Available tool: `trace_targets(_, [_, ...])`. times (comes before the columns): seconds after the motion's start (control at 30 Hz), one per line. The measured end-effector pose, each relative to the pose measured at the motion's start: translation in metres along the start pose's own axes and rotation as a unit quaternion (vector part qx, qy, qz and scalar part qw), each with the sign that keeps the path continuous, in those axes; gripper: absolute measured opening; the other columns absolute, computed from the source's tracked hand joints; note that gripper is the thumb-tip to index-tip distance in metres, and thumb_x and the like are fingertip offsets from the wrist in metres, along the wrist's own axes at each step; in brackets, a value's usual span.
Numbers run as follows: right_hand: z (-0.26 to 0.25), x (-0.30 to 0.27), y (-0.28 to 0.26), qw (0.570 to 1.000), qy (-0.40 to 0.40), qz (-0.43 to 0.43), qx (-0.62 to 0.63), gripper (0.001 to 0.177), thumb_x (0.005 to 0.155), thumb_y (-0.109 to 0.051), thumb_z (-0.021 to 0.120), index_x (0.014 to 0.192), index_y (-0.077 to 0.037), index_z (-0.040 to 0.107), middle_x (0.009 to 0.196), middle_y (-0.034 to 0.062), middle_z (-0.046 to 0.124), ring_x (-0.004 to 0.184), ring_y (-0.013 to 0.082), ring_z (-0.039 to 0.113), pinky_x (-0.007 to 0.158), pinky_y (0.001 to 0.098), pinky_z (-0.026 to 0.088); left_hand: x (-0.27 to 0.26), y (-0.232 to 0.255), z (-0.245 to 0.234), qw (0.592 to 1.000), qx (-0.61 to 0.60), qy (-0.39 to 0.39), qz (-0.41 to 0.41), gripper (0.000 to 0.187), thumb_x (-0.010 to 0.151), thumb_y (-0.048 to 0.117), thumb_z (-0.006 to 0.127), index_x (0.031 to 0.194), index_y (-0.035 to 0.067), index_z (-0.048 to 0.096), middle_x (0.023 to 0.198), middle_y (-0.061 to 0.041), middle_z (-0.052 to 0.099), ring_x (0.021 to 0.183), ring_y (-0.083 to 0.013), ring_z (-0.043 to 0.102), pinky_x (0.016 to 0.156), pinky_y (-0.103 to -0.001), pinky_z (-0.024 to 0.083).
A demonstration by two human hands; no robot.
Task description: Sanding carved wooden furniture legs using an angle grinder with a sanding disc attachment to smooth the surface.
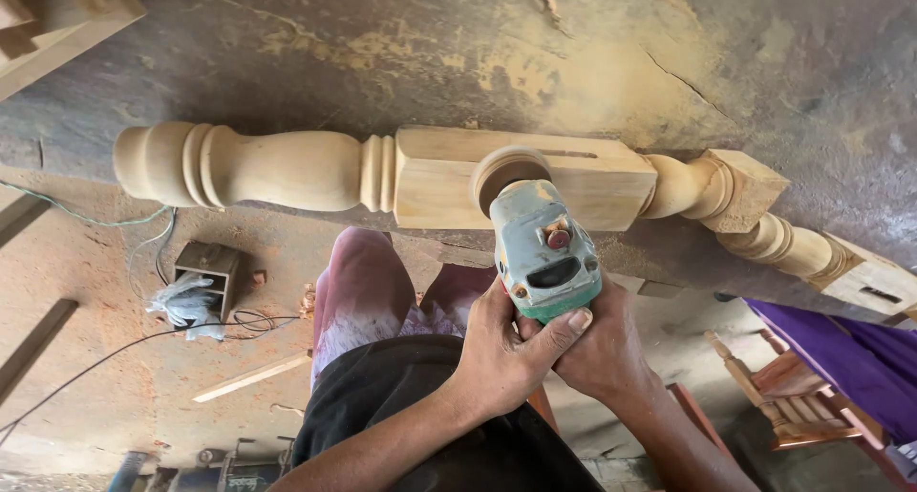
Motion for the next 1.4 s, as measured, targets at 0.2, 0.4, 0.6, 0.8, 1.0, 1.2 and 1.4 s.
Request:
trace_targets(0.2, [-0.02, -0.004, 0.01, 0.998, 0.046, 0.01, -0.036, 0.043, 0.07, -0.015, 0.083, 0.104, -0.001, 0.06, 0.086, 0.0053, 0.076, 0.077, 0.0135, 0.073, 0.068, 0.0315, 0.06, 0.008, -0.011, 0.019, 0.998, 0.042, -0.023, -0.045, 0.046, 0.09, 0.028, 0.076, 0.124, 0.001, 0.062, 0.101, -0.007, 0.074, 0.089, -0.0117, 0.065, 0.08, -0.032, 0.056])
trace_targets(0.4, [-0.042, -0.013, 0.025, 0.998, 0.067, 0.017, 0.005, 0.04, 0.071, -0.013, 0.083, 0.104, -0.002, 0.062, 0.085, 0.0052, 0.076, 0.076, 0.013, 0.071, 0.068, 0.0314, 0.06, 0.015, -0.019, 0.043, 0.994, 0.092, -0.042, -0.035, 0.043, 0.091, 0.029, 0.076, 0.122, 0.001, 0.064, 0.092, -0.005, 0.072, 0.082, -0.0082, 0.064, 0.076, -0.028, 0.056])
trace_targets(0.6, [-0.051, -0.02, 0.046, 0.995, 0.064, 0.055, 0.055, 0.024, 0.074, -0.009, 0.079, 0.094, -0.002, 0.065, 0.079, 0.0042, 0.076, 0.071, 0.0111, 0.071, 0.063, 0.0299, 0.059, 0.022, -0.032, 0.057, 0.985, 0.143, -0.041, -0.085, 0.049, 0.086, 0.036, 0.078, 0.117, 0.002, 0.064, 0.081, -0.005, 0.069, 0.07, -0.009, 0.059, 0.064, -0.028, 0.052])
trace_targets(0.8, [-0.061, -0.033, 0.071, 0.984, 0.118, 0.104, 0.086, 0.018, 0.075, -0.009, 0.08, 0.09, -0.004, 0.072, 0.08, 0.0034, 0.077, 0.071, 0.011, 0.071, 0.062, 0.0298, 0.058, 0.028, -0.035, 0.075, 0.974, 0.193, -0.082, -0.09, 0.057, 0.085, 0.045, 0.077, 0.12, 0.002, 0.063, 0.09, -0.009, 0.074, 0.079, -0.0142, 0.069, 0.072, -0.031, 0.056])
trace_targets(1.0, [-0.056, -0.044, 0.081, 0.983, 0.141, 0.091, 0.076, 0.016, 0.076, -0.009, 0.08, 0.089, -0.004, 0.072, 0.079, 0.003, 0.076, 0.071, 0.011, 0.07, 0.064, 0.0306, 0.058, 0.025, -0.035, 0.078, 0.969, 0.201, -0.115, -0.082, 0.058, 0.086, 0.045, 0.074, 0.125, 0.003, 0.062, 0.103, -0.011, 0.077, 0.092, -0.0188, 0.075, 0.083, -0.035, 0.059])
trace_targets(1.2, [-0.04, -0.046, 0.073, 0.985, 0.138, 0.08, 0.071, 0.012, 0.079, -0.009, 0.079, 0.09, -0.004, 0.074, 0.079, 0.0032, 0.078, 0.073, 0.0101, 0.071, 0.065, 0.0302, 0.058, 0.014, -0.039, 0.063, 0.97, 0.202, -0.101, -0.089, 0.059, 0.086, 0.044, 0.076, 0.126, 0.003, 0.061, 0.102, -0.008, 0.076, 0.088, -0.0167, 0.072, 0.08, -0.034, 0.058])
trace_targets(1.4, [-0.019, -0.044, 0.066, 0.984, 0.118, 0.092, 0.1, 0.013, 0.08, -0.009, 0.079, 0.09, -0.003, 0.074, 0.079, 0.0038, 0.077, 0.073, 0.0103, 0.069, 0.064, 0.0309, 0.058, 0.007, -0.034, 0.045, 0.972, 0.186, -0.099, -0.108, 0.057, 0.086, 0.041, 0.077, 0.126, 0.003, 0.061, 0.098, -0.008, 0.075, 0.086, -0.0152, 0.07, 0.08, -0.033, 0.058])
Point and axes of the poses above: each hand's wrist, its own x-axis towards the middle knuckle, its own z-axis out of the palm, y = z × x, the point moved 9 cm from there along x, towards the middle knuckle
